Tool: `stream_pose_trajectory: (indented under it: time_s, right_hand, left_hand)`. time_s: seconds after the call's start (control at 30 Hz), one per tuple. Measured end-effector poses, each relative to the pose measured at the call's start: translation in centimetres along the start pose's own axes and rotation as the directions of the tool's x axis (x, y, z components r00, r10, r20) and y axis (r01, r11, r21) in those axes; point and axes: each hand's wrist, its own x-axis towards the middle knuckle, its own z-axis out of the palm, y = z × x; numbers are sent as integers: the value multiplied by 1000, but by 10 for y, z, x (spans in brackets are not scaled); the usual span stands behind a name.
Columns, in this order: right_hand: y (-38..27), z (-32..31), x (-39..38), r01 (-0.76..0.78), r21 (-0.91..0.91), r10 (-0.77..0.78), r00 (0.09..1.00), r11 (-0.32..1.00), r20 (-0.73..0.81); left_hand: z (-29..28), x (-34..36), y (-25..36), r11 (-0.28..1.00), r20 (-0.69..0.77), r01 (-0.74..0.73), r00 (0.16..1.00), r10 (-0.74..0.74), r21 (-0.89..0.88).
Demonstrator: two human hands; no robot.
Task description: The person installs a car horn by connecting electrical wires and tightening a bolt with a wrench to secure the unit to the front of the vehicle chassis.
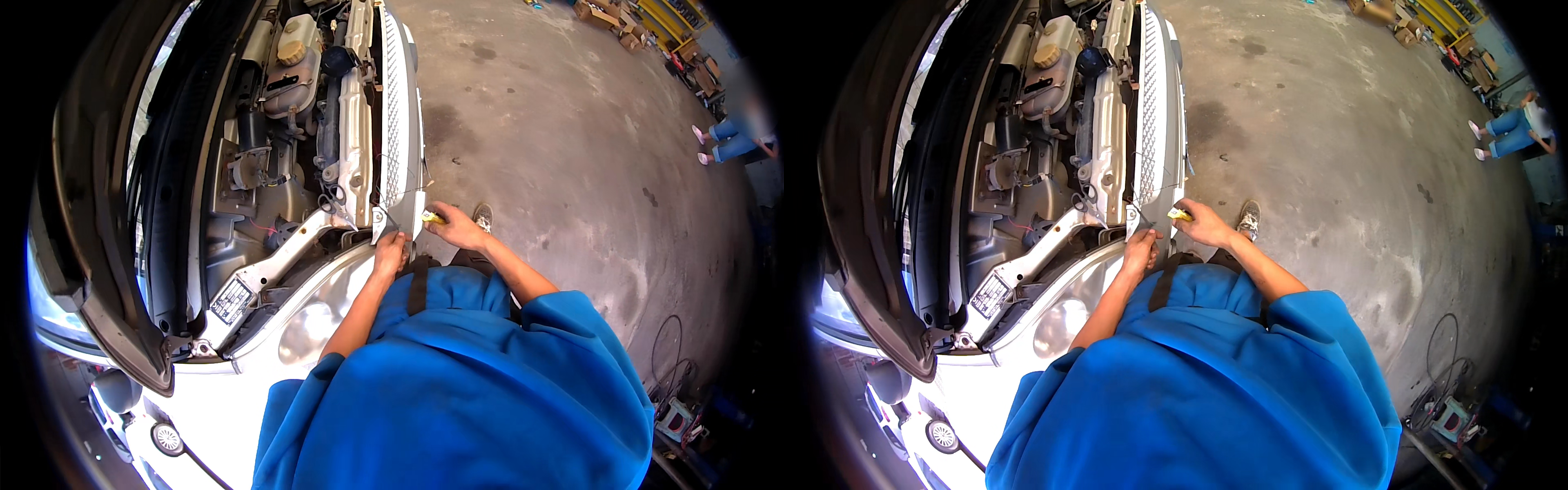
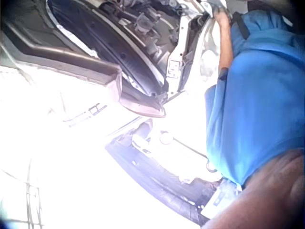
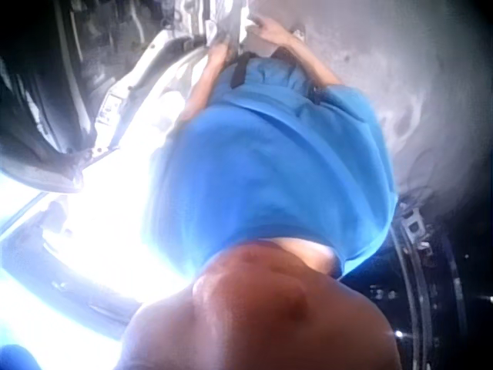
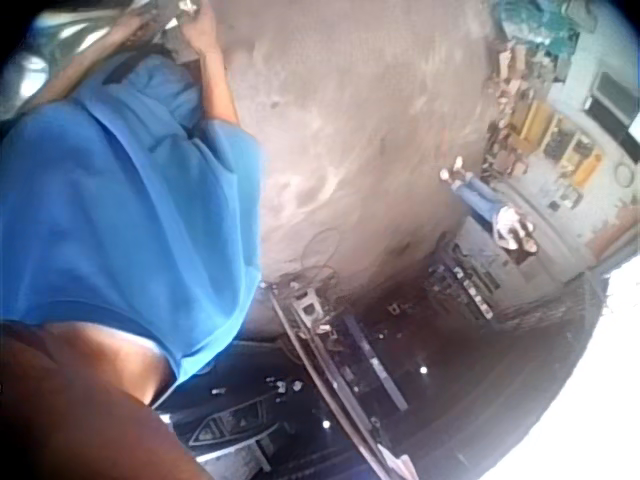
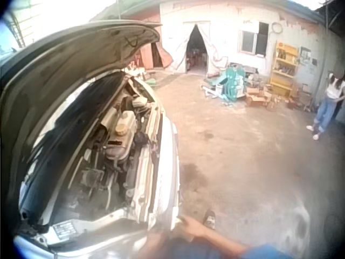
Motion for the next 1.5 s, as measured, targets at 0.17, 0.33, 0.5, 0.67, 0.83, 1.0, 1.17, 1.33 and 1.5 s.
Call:
stream_pose_trajectory:
  time_s: [0.17,0.33,0.5,0.67,0.83,1.0,1.17,1.33,1.5]
  right_hand:
    - [-9,21,44,-431,102,418,899,896,129]
    - [0,52,33,-281,-56,281,960,958,-5]
    - [-11,48,30,-236,-404,305,945,884,115]
    - [-22,54,35,-66,-565,211,958,823,195]
    - [-12,64,43,-61,-574,223,951,817,217]
    - [-18,62,45,-70,-554,234,945,830,230]
    - [-17,62,45,-79,-542,217,956,836,196]
    - [-16,61,45,-95,-545,241,949,833,203]
    - [-7,63,39,-2,-549,195,936,836,292]
  left_hand:
    - [-1,-7,-3,1000,-25,-7,1000,7,-26]
    - [-6,-15,0,994,-39,37,998,-41,-105]
    - [-23,-23,-8,1000,-11,21,1000,-21,19]
    - [-28,-25,-5,998,-6,-6,1000,7,68]
    - [-31,-25,-3,1000,21,-13,1000,13,6]
    - [-29,-27,1,999,26,-10,1000,9,36]
    - [-29,-25,4,999,39,-11,999,9,50]
    - [-30,-26,2,999,52,-2,999,0,49]
    - [-30,-27,2,1000,65,3,998,-4,17]
